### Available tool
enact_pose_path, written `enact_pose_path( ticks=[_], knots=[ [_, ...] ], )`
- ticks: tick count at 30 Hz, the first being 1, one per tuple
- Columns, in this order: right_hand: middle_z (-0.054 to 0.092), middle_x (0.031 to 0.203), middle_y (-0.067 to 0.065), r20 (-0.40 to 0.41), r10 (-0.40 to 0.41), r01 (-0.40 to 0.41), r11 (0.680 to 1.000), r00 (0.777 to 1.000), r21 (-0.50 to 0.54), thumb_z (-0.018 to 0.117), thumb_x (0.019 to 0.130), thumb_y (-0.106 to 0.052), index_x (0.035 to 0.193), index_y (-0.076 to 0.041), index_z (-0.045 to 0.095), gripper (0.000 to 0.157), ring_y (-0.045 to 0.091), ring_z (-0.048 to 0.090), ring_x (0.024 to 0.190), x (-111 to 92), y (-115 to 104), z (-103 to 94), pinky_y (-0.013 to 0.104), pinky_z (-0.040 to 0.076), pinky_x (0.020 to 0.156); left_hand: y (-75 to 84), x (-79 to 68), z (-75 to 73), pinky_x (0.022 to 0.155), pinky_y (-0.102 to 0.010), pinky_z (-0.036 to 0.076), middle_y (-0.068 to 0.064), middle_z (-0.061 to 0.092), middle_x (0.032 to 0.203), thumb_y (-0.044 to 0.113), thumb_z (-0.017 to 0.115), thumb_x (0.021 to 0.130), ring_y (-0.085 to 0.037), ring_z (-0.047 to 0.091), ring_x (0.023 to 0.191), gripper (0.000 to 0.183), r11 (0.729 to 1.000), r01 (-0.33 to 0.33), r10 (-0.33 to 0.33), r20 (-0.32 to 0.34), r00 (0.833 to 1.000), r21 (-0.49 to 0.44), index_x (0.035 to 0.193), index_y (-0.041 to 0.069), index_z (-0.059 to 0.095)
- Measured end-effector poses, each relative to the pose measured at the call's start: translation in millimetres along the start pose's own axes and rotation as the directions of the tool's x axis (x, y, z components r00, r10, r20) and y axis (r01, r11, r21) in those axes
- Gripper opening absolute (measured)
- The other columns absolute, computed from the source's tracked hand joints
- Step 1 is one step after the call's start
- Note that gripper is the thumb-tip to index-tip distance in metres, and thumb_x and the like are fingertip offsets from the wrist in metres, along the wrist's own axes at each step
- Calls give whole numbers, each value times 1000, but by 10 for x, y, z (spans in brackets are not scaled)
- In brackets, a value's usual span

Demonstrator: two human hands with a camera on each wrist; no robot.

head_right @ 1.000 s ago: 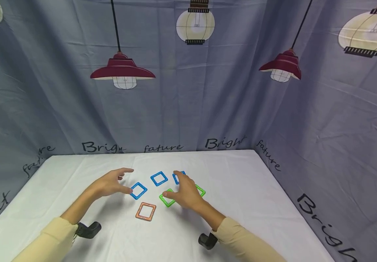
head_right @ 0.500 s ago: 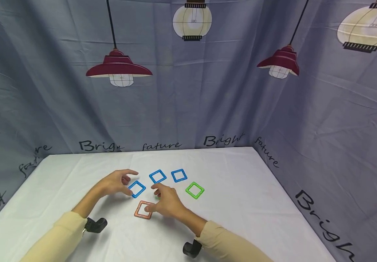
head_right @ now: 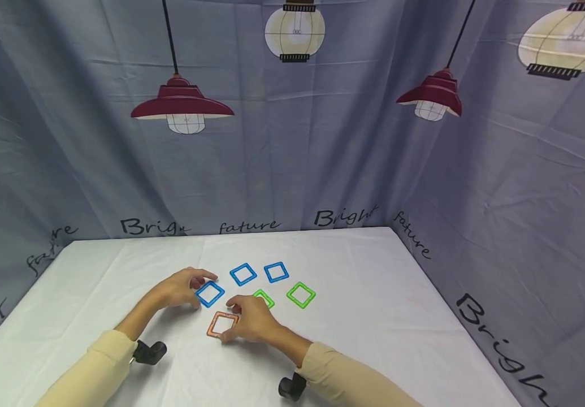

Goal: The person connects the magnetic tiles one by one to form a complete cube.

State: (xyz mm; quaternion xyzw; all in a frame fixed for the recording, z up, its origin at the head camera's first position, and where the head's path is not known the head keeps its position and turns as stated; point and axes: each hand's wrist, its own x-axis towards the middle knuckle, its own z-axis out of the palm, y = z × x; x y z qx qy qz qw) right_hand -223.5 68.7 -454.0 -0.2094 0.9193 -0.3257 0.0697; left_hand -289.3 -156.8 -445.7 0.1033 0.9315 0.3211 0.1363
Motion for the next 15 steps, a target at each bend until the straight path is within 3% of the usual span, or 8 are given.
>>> enact_pose_path(
  ticks=[5, 15],
  knots=[
    [75, 107, 0, 5, -32, 32, 999, 999, -35, 98, 65, -26, 118, -9, 72, 62, 12, 62, 100, -12, 19, 42, 31, 50, 93, -17, 12, -3, 90, -48, 52, -14, 60, 121, -3, 80, 64, -30, 57, 108, 59, 999, -20, 21, -10, 1000, 26, 120, 17, 73],
    [74, 99, 0, -37, -46, 44, 998, 998, -55, 96, 66, -19, 110, -7, 75, 51, 9, 57, 91, 21, 16, 79, 28, 48, 85, -26, -67, -37, 91, -49, 50, -14, 59, 115, 1, 87, 65, -26, 55, 100, 49, 997, -6, 5, 13, 1000, 74, 110, 15, 71]
  ],
)
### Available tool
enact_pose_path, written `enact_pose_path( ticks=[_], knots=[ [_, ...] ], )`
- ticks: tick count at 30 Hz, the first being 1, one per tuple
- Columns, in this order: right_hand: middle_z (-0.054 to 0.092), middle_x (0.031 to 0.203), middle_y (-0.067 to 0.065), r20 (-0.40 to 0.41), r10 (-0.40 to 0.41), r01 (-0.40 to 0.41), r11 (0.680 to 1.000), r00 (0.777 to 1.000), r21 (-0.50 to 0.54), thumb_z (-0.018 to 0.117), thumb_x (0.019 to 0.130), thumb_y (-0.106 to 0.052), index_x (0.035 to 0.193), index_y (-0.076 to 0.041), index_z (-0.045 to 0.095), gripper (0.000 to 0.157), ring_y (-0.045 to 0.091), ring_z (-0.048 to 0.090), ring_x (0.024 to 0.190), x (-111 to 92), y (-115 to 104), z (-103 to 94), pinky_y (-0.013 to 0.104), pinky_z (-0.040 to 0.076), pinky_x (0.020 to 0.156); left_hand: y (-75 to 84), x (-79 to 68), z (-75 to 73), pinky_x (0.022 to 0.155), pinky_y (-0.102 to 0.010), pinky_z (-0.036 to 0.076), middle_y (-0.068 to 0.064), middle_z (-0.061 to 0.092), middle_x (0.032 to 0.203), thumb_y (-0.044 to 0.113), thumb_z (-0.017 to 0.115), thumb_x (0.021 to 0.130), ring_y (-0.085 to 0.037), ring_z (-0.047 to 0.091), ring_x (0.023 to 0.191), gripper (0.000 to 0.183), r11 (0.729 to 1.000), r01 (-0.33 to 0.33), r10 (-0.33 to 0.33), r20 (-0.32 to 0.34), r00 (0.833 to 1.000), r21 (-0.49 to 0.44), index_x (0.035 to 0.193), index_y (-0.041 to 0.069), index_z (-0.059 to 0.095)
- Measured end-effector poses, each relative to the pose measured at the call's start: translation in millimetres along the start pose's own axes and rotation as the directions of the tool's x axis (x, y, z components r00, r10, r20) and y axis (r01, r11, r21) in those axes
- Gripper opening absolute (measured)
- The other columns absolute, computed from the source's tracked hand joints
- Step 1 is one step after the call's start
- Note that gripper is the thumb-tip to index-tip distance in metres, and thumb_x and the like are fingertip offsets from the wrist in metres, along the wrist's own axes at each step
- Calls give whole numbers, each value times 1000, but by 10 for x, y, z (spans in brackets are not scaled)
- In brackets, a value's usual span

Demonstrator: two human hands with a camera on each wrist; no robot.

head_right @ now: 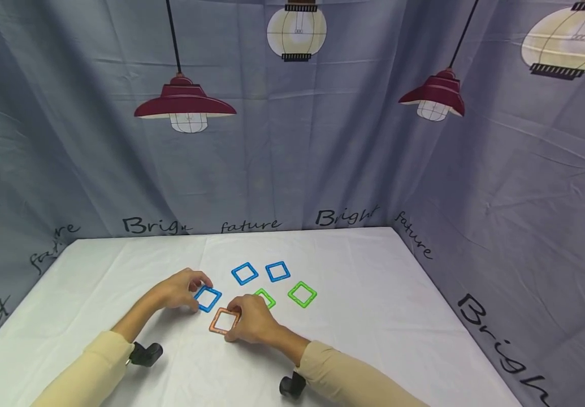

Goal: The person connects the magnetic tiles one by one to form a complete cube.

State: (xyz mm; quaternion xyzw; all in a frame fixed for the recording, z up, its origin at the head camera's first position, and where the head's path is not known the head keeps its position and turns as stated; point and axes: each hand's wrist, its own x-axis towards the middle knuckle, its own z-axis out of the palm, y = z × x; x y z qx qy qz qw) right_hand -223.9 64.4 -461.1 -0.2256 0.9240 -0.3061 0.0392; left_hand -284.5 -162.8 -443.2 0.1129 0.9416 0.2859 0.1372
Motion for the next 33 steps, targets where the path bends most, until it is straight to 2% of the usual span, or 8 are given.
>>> enact_pose_path(
  ticks=[5, 11, 17, 20, 27, 31, 33],
  knots=[
    [73, 99, 2, -9, 15, -15, 1000, 1000, 7, 95, 67, -17, 111, -5, 75, 50, 11, 56, 89, 33, -28, 1, 27, 49, 82, -29, -94, -16, 88, -46, 50, -11, 56, 112, 7, 91, 65, -25, 53, 98, 47, 1000, -3, 2, 23, 1000, 25, 106, 17, 68],
    [72, 98, 3, 4, 9, -9, 1000, 1000, 11, 96, 67, -17, 111, -4, 75, 50, 10, 56, 86, 86, -37, -1, 24, 48, 79, -35, -197, -7, 86, -47, 50, -10, 51, 116, 11, 93, 64, -28, 53, 111, 47, 1000, -2, 1, 61, 998, 14, 100, 22, 65],
    [73, 99, 3, 25, 20, -20, 1000, 999, 6, 95, 67, -17, 112, -5, 75, 50, 11, 57, 87, 88, -38, 11, 26, 50, 81, -35, -250, 24, 84, -47, 50, -10, 50, 119, 11, 93, 63, -30, 52, 116, 49, 1000, -13, 13, 62, 998, 5, 99, 23, 63],
    [72, 99, 2, 27, 19, -19, 1000, 999, 9, 95, 67, -16, 111, -6, 75, 50, 11, 57, 86, 88, -42, 6, 26, 50, 80, -33, -259, 34, 83, -44, 49, -9, 51, 116, 10, 93, 63, -28, 52, 111, 48, 1000, -17, 17, 54, 998, -1, 99, 22, 63],
    [72, 98, 1, 17, 15, -16, 1000, 1000, 20, 95, 67, -15, 111, -6, 75, 49, 9, 55, 86, 89, -35, 2, 26, 50, 81, 34, -296, 50, 72, -34, 45, -8, 56, 98, 1, 91, 62, -21, 51, 86, 50, 998, -17, 19, 38, 999, -66, 101, 13, 62],
    [71, 98, 0, 26, 14, -14, 1000, 1000, 15, 95, 67, -16, 112, -7, 75, 50, 8, 54, 86, 92, -30, 5, 25, 49, 80, 102, -322, 21, 72, -34, 47, -7, 63, 95, 0, 86, 68, -20, 56, 83, 42, 993, 45, -43, 22, 999, -110, 103, 8, 65],
    [70, 97, -1, 31, 12, -13, 1000, 999, 9, 96, 67, -17, 111, -7, 75, 50, 8, 54, 85, 98, -33, -6, 24, 49, 79, 123, -327, -10, 72, -34, 50, -8, 66, 96, 0, 82, 73, -20, 58, 82, 36, 983, 77, -76, 14, 997, -164, 106, 5, 68]
  ],
)
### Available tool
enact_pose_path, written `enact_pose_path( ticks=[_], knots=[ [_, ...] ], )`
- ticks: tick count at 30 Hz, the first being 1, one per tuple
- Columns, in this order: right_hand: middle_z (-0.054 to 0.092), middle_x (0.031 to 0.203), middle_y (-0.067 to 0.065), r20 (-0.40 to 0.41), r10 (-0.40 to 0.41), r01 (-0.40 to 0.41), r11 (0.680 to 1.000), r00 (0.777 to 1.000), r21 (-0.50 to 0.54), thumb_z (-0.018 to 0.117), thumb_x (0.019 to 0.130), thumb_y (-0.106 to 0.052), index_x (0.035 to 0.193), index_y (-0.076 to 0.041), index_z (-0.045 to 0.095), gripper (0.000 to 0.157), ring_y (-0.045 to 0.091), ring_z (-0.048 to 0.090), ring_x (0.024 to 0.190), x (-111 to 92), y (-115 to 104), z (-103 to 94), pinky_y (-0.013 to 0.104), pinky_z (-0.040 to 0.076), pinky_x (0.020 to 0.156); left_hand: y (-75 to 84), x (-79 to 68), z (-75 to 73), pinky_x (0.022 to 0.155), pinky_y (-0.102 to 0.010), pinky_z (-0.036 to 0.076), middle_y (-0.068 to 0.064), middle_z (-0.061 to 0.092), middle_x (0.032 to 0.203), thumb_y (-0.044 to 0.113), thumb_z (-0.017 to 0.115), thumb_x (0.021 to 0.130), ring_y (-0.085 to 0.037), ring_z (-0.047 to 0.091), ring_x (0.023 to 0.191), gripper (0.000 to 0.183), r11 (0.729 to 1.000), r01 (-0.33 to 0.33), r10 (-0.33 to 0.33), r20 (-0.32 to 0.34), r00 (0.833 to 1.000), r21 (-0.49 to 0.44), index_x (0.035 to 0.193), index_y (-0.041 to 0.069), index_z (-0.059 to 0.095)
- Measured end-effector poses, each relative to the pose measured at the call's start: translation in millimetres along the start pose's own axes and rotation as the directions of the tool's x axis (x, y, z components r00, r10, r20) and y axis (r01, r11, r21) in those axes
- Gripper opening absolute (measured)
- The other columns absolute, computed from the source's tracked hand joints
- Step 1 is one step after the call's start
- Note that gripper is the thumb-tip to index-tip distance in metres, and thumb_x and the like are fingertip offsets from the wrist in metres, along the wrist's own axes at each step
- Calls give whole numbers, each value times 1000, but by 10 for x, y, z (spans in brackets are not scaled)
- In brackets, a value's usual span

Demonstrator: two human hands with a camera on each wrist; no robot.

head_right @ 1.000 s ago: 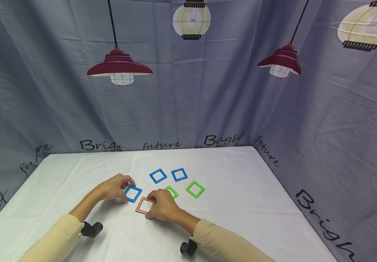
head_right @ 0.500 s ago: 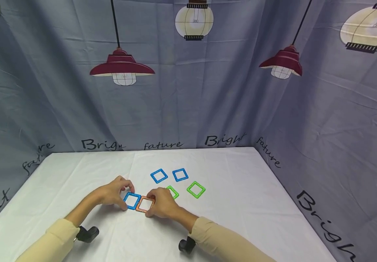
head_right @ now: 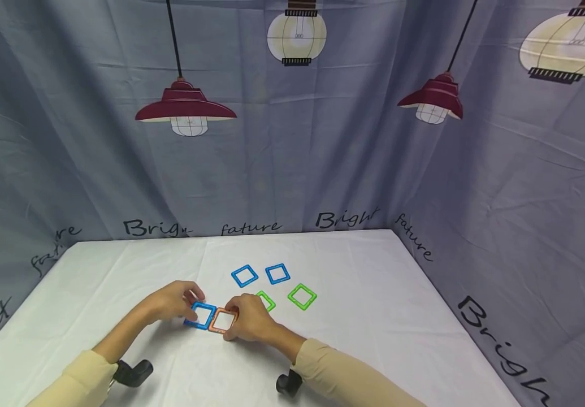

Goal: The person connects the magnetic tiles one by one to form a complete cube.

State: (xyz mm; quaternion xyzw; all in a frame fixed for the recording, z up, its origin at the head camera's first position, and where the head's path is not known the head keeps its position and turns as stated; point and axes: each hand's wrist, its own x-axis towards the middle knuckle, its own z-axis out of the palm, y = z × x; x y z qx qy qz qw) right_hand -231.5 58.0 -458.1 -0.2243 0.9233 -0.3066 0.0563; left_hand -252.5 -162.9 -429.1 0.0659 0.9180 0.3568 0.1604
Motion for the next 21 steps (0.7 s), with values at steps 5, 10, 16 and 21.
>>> enact_pose_path(
  ticks=[5, 10, 16, 21],
  knots=[
    [70, 96, -1, 12, 4, -4, 1000, 1000, -5, 96, 66, -17, 110, -7, 75, 49, 8, 54, 84, 6, -17, -21, 24, 48, 78, -14, -21, -59, 71, -35, 58, -12, 68, 98, -4, 67, 84, -20, 63, 78, 28, 978, 38, -46, -34, 998, -207, 112, -3, 69],
    [71, 95, -2, 21, 8, -8, 1000, 1000, -28, 96, 66, -18, 108, -9, 75, 48, 6, 53, 83, 24, -28, -33, 23, 47, 77, -95, -44, -69, 75, -34, 60, -11, 71, 95, -5, 67, 84, -17, 64, 80, 28, 944, 24, -44, -54, 998, -328, 112, -5, 71],
    [73, 97, -2, 24, -1, 3, 999, 1000, -48, 96, 68, -22, 109, -10, 76, 47, 6, 54, 83, 69, -26, -14, 23, 49, 79, -187, -38, -26, 75, -28, 57, -11, 75, 97, -2, 75, 83, -13, 67, 81, 30, 896, -55, 14, -96, 995, -440, 112, -5, 70],
    [74, 98, -3, 26, -8, 10, 998, 1000, -59, 96, 68, -23, 109, -10, 76, 46, 6, 55, 83, 115, -23, -6, 22, 50, 80, -224, -32, 23, 73, -25, 57, -10, 76, 97, -2, 76, 84, -10, 68, 80, 34, 844, -78, 25, -106, 994, -531, 116, -9, 67]
  ],
)
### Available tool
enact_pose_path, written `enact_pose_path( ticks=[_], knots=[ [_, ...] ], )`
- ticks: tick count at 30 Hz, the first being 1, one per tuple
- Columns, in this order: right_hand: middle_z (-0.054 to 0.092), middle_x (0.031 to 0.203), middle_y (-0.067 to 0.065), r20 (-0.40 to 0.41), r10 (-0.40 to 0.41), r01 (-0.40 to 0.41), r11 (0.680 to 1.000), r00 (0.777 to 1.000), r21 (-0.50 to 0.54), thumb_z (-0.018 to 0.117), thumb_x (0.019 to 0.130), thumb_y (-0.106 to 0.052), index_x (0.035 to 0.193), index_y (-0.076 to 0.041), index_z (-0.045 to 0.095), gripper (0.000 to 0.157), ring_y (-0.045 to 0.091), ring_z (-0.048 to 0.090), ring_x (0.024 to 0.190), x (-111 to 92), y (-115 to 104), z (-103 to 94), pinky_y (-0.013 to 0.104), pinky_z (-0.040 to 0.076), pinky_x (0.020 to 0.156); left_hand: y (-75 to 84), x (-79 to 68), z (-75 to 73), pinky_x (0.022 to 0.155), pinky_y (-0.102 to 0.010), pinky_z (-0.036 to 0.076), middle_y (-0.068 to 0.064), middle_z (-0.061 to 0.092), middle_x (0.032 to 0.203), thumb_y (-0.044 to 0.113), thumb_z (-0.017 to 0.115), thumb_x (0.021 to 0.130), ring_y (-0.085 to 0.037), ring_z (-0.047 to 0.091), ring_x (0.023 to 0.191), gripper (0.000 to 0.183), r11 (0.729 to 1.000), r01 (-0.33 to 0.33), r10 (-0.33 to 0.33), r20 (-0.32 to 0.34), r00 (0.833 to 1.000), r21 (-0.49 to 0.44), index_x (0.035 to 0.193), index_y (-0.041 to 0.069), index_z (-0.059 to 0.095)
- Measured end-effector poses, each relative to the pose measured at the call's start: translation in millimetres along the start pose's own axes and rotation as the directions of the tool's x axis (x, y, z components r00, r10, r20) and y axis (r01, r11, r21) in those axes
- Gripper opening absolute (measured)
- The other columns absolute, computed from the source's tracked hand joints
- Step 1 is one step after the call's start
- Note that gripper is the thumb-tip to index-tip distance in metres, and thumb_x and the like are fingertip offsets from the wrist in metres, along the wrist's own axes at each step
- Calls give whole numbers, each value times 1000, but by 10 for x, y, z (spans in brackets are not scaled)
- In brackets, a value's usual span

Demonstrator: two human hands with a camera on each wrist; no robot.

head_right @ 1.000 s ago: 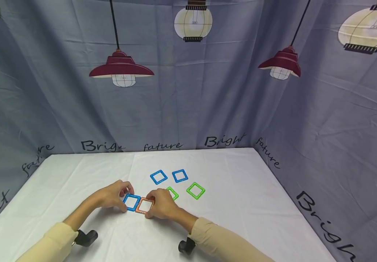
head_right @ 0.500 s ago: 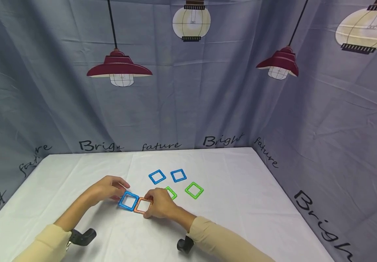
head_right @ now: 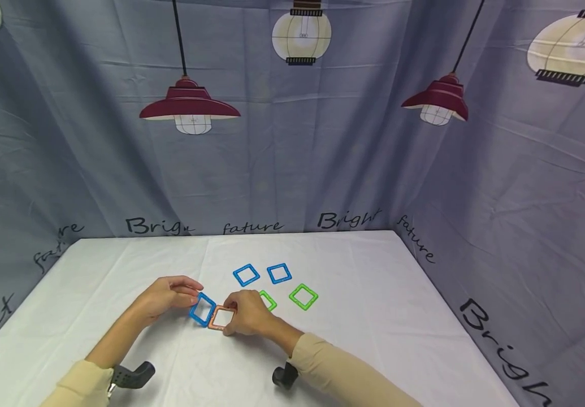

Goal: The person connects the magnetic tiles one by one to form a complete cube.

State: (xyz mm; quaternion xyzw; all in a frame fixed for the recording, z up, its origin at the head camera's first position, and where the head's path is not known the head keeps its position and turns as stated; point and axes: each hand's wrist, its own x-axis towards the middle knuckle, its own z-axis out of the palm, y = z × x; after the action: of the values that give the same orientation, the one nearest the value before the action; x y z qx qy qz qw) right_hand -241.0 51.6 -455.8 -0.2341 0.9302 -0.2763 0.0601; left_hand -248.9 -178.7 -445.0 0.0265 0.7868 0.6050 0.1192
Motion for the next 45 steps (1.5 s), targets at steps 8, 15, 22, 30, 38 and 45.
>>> enact_pose_path(
  ticks=[8, 15, 22, 30, 38, 45],
  knots=[
    [75, 98, -2, 1, 9, -9, 1000, 1000, 0, 96, 68, -20, 109, -10, 76, 47, 6, 56, 84, 5, 18, -12, 24, 51, 82, -57, -31, 113, 80, -31, 58, -12, 77, 101, 5, 74, 88, -11, 69, 83, 41, 993, 47, -45, 23, 999, -105, 124, -10, 64],
    [76, 100, -1, 8, -20, 20, 1000, 1000, 13, 95, 68, -20, 110, -9, 76, 47, 5, 57, 85, 8, 17, 19, 23, 51, 83, -89, -61, 198, 78, -32, 61, -10, 75, 101, 10, 75, 90, -15, 71, 85, 34, 983, 63, -63, 7, 998, -170, 119, -7, 68],
    [76, 101, 0, 3, -15, 15, 1000, 1000, 10, 95, 69, -20, 110, -8, 76, 47, 6, 57, 84, 17, -5, 5, 23, 51, 83, -103, -72, 215, 79, -38, 62, -11, 75, 100, 17, 72, 95, -19, 72, 86, 39, 981, 65, -55, 58, 997, -185, 124, -8, 64],
    [75, 100, -1, -1, -5, 5, 1000, 1000, 8, 95, 69, -21, 110, -10, 76, 47, 6, 56, 84, 29, -7, 22, 25, 51, 84, -99, -74, 222, 78, -40, 63, -17, 73, 102, 17, 71, 95, -22, 73, 87, 44, 983, 58, -50, 44, 998, -176, 129, -9, 60],
    [75, 99, -2, -4, -18, 18, 1000, 1000, 3, 96, 68, -20, 110, -9, 76, 48, 4, 57, 84, 41, -3, 16, 24, 51, 83, -131, -49, 230, 79, -40, 63, -17, 75, 101, 18, 73, 94, -22, 74, 86, 47, 974, 49, -42, 36, 998, -223, 130, -9, 60],
    [75, 99, -2, -5, -18, 18, 1000, 1000, -10, 96, 69, -21, 110, -9, 76, 47, 5, 57, 84, 60, 1, 2, 24, 52, 83, -157, -30, 240, 78, -39, 63, -17, 75, 103, 19, 72, 95, -21, 74, 84, 48, 967, 35, -32, 16, 999, -251, 131, -10, 59]
  ],
)
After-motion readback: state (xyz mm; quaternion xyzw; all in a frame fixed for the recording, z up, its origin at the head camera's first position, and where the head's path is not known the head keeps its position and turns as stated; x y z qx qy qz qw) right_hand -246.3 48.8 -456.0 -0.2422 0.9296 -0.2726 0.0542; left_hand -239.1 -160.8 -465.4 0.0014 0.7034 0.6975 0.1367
